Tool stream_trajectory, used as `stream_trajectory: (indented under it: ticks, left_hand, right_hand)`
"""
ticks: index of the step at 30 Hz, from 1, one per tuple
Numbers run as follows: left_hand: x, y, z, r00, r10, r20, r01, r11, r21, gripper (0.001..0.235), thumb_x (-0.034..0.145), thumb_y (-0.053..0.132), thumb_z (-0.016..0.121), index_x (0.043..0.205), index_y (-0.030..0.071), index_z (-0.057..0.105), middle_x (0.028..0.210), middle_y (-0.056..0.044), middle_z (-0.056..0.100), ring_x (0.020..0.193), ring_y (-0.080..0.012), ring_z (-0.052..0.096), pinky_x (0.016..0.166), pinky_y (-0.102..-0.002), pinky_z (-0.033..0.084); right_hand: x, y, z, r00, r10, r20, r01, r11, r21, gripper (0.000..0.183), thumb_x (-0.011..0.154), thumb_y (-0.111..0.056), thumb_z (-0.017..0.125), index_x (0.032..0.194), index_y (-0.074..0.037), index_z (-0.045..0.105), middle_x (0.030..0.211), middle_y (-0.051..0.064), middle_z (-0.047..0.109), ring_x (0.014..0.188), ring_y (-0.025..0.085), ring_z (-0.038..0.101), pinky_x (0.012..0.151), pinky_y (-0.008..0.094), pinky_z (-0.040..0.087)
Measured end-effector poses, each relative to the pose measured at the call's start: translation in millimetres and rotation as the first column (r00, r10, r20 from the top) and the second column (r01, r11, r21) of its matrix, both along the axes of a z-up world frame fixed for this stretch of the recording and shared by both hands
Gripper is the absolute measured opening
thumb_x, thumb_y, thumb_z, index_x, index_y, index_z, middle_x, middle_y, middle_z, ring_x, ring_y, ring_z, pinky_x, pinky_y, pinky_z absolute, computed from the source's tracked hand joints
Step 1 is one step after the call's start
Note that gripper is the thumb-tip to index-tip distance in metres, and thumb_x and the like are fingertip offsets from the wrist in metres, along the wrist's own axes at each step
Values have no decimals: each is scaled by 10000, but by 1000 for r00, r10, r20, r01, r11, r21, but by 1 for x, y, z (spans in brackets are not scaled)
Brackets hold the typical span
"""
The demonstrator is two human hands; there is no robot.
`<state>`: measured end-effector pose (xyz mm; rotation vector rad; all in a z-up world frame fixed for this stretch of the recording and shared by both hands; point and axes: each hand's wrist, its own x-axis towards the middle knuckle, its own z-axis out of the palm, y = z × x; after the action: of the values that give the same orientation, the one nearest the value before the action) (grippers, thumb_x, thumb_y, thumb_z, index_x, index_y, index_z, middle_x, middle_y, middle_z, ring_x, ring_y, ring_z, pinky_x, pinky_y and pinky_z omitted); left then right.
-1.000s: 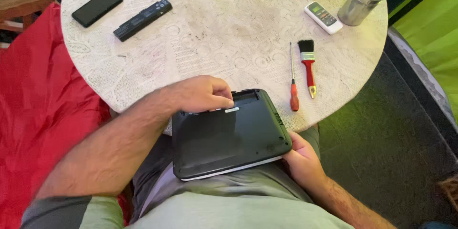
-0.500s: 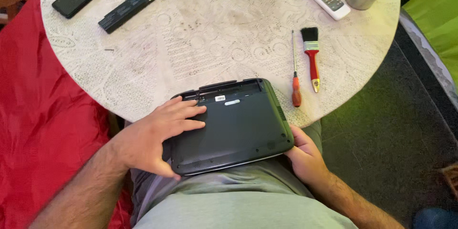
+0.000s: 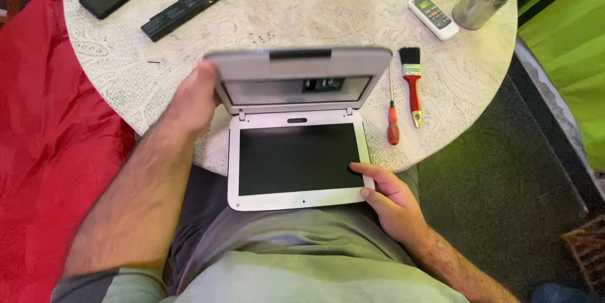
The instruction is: The person disassembles a white laptop by first removing the back cover and then unscrewing the screen bezel. They proceed to remove the screen panel and disconnect the internal cables.
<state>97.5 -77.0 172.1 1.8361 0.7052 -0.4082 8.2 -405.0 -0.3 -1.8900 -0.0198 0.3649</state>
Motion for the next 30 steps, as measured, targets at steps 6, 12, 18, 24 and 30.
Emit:
stream_trajectory:
  ticks: [6,12,18,24,30]
  left_hand:
    - [36,13,-40,995,50,84,-49,999,-17,1107,614,818,175,1501,256,524,1539,-36,544,1397,-328,509,1013,-587,510]
    - [68,24,-136,808,448,382,-138,775,-617,723,865,545,540,1426,89,545,1414,-137,669,1314,-272,655,1107,-441,551]
    - [61,6,-106,703,215,678,103,913,-396,732,1069,604,395,1488,3,415,1386,-278,574,1360,-400,540,1154,-606,420]
    - [53,-30,-32,840,202,504,-40,949,-314,874,957,700,428,1547,57,375,1602,-272,355,1507,-432,276,1212,-630,225]
    - [111,-8,-115,780,347,521,-39,858,-513,587,1013,545,505,1348,71,595,990,-74,708,975,-194,716,889,-349,643]
  right_hand:
    - [2,9,5,992,-41,-123,75,954,291,506,909,4,599,1415,-24,592,1177,100,734,1016,137,684,944,271,525]
    - [11,7,7,994,-32,-108,40,997,73,481,912,-47,594,1388,-105,627,598,37,576,529,140,659,628,258,594]
    - [38,-2,15,998,-61,8,59,982,178,473,902,67,578,1357,-34,662,684,131,682,574,172,713,623,325,637]
    - [65,-9,13,996,21,81,-16,998,-55,418,927,-5,626,1331,-95,683,618,89,625,554,162,727,628,301,618]
    - [63,10,28,965,161,209,-10,814,-581,496,867,-321,762,1343,-229,659,1342,94,619,1110,364,702,967,469,583]
